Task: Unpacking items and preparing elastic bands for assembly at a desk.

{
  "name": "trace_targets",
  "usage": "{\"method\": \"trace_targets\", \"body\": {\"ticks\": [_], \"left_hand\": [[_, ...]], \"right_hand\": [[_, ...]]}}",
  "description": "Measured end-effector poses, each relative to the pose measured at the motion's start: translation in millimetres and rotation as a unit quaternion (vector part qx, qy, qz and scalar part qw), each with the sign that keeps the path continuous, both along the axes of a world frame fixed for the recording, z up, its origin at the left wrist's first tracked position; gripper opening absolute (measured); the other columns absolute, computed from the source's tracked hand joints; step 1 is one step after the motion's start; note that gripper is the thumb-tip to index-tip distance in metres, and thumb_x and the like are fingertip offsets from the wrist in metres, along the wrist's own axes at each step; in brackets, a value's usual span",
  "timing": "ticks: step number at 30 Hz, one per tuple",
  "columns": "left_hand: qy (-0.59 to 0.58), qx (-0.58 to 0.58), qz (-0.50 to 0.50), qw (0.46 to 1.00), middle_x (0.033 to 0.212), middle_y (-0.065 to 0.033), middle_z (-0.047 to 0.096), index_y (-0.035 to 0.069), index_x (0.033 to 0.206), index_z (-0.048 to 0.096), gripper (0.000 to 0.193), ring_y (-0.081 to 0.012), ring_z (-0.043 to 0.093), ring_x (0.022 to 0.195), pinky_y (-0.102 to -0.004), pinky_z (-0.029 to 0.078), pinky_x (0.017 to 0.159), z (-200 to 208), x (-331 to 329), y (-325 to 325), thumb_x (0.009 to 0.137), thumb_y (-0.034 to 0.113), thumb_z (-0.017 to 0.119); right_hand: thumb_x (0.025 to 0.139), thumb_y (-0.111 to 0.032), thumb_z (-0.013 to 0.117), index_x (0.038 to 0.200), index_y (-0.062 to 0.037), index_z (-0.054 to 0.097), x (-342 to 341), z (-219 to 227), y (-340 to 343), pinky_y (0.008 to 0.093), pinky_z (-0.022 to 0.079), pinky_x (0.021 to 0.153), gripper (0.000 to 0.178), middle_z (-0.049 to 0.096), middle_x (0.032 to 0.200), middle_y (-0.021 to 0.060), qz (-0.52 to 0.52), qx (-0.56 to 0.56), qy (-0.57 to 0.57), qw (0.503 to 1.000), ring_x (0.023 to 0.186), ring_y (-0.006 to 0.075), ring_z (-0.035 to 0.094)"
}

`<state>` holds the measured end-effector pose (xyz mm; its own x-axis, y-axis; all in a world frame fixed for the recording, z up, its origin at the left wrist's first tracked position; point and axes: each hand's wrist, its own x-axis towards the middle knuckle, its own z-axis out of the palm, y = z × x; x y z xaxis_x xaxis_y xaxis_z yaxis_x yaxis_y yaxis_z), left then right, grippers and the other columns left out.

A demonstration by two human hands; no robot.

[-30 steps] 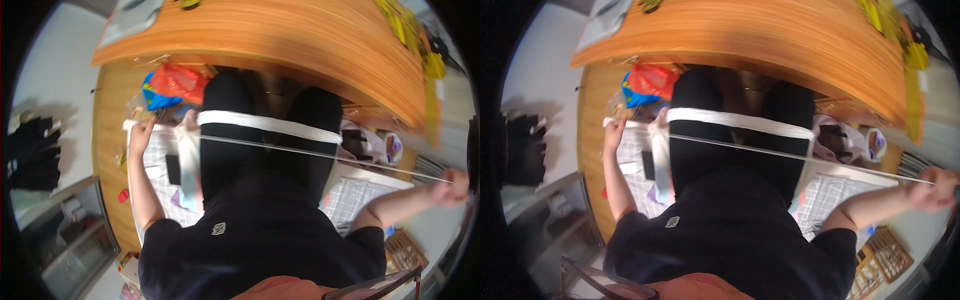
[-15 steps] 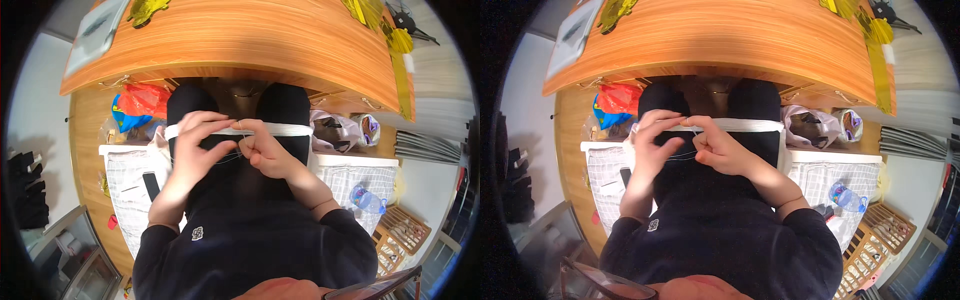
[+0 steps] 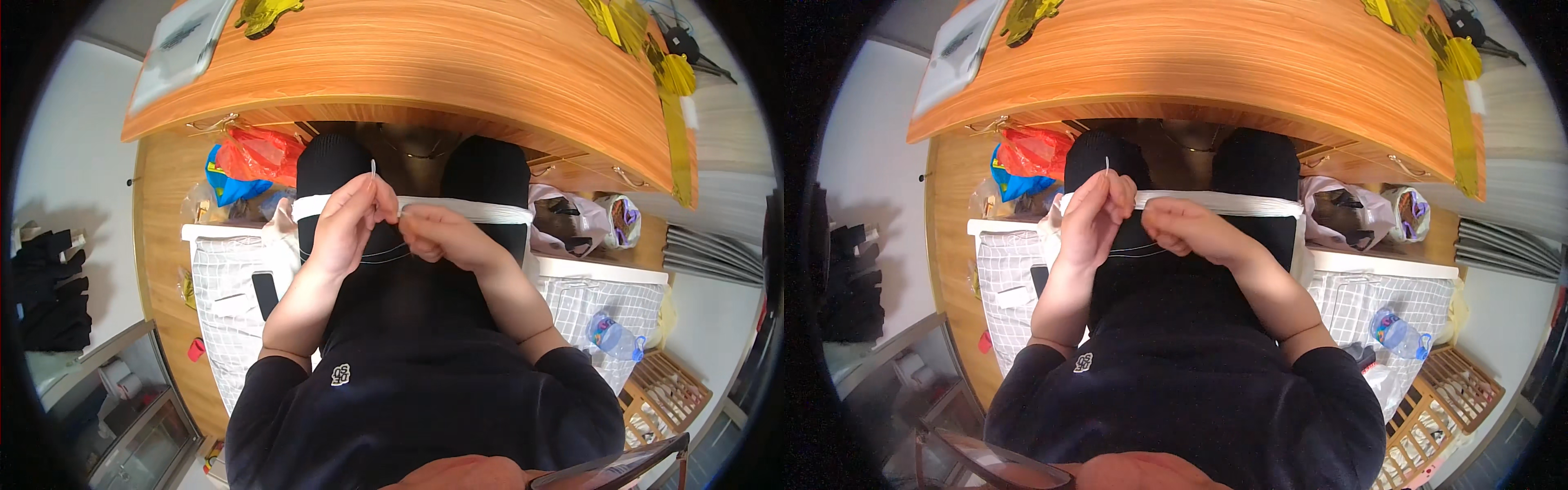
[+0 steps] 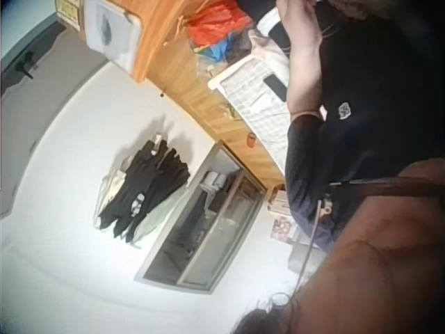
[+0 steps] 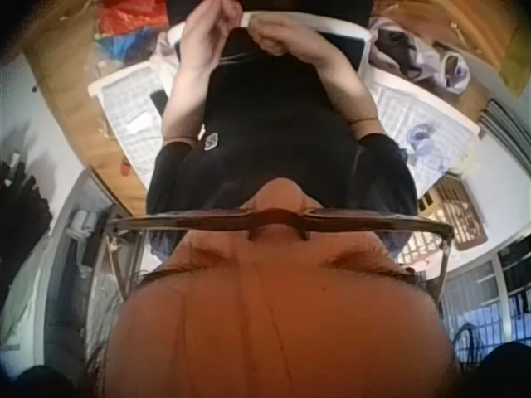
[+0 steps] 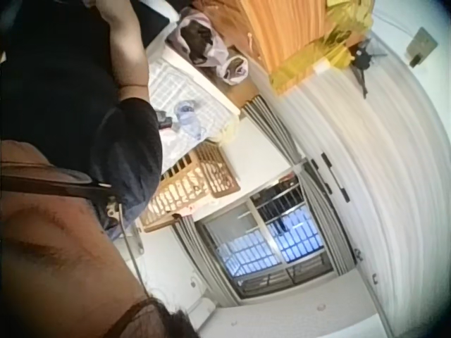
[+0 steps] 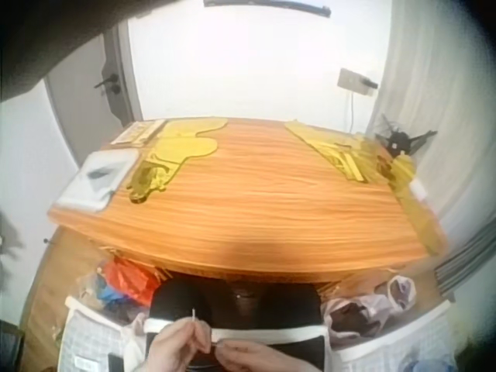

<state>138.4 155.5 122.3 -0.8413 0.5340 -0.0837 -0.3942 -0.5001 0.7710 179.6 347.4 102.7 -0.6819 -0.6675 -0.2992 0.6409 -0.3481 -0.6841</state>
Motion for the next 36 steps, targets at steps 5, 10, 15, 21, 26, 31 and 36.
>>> {"method": "trace_targets", "body": {"ticks": [5,10,15,21,26,31,36], "left_hand": [[0.028,-0.045,-0.034,0.998,0.062,-0.0005,0.045,0.005,0.066,0.050,0.039,-0.0083,0.040,0.063,-0.0235,0.031,0.060,-7.2,-2.4,2.3,0.101,0.022,0.043],[0.069,-0.299,-0.054,0.950,0.061,-0.0009,0.057,0.001,0.074,0.065,0.039,-0.0057,0.049,0.057,-0.0214,0.034,0.055,-19.9,3.1,10.3,0.100,0.026,0.050],[0.063,-0.329,0.042,0.941,0.072,-0.0036,0.068,0.001,0.081,0.069,0.038,-0.0058,0.057,0.064,-0.0204,0.038,0.060,-25.5,2.8,17.9,0.100,0.027,0.051],[0.018,0.003,0.050,0.999,0.071,-0.0031,0.058,0.005,0.076,0.059,0.036,-0.0110,0.048,0.068,-0.0245,0.035,0.062,-34.2,1.2,8.9,0.102,0.022,0.043],[0.139,-0.054,-0.010,0.989,0.067,-0.0006,0.038,0.009,0.064,0.042,0.039,-0.0157,0.034,0.064,-0.0281,0.030,0.062,-22.6,-2.4,-2.8,0.100,0.023,0.042],[0.347,-0.367,0.025,0.863,0.081,-0.0065,0.070,-0.001,0.090,0.069,0.019,-0.0156,0.058,0.067,-0.0305,0.046,0.063,-32.3,-1.2,5.3,0.094,0.011,0.054],[0.039,-0.261,0.062,0.963,0.078,-0.0033,0.068,0.000,0.088,0.069,0.027,-0.0115,0.055,0.066,-0.0259,0.046,0.064,-17.0,16.1,11.9,0.099,0.015,0.049]], "right_hand": [[0.100,-0.025,0.045,0.084,-0.0117,0.049,-14.4,-9.6,18.6,0.0222,0.017,0.043,0.022,0.029,0.058,-0.0076,-0.119,-0.137,-0.123,0.976,0.046,0.0043,0.022],[0.100,-0.021,0.047,0.089,-0.0076,0.055,-16.7,18.8,11.6,0.0214,0.029,0.046,0.019,0.039,0.059,-0.0055,-0.229,0.036,0.023,0.972,0.049,0.0060,0.036],[0.095,-0.015,0.056,0.091,-0.0039,0.060,5.3,55.4,-1.8,0.0315,0.047,0.066,0.013,0.061,0.076,0.0070,0.040,0.290,0.369,0.882,0.071,0.0205,0.060],[0.098,-0.019,0.053,0.090,-0.0090,0.055,1.7,33.6,21.8,0.0191,0.026,0.048,0.013,0.038,0.063,-0.0084,-0.168,0.164,0.134,0.963,0.054,0.0019,0.033],[0.099,-0.019,0.051,0.096,-0.0099,0.052,-15.4,16.3,52.8,0.0195,0.021,0.046,0.009,0.034,0.064,-0.0077,-0.193,0.089,-0.020,0.977,0.052,0.0019,0.028],[0.093,-0.012,0.058,0.106,-0.0095,0.044,11.5,37.7,5.4,0.0203,0.038,0.059,0.019,0.047,0.082,-0.0020,-0.253,0.116,0.231,0.932,0.069,0.0053,0.044],[0.096,-0.010,0.054,0.107,-0.0044,0.038,36.2,25.6,-16.5,0.0277,0.044,0.065,0.019,0.056,0.086,0.0046,-0.017,0.314,0.397,0.862,0.072,0.0110,0.054]]}}
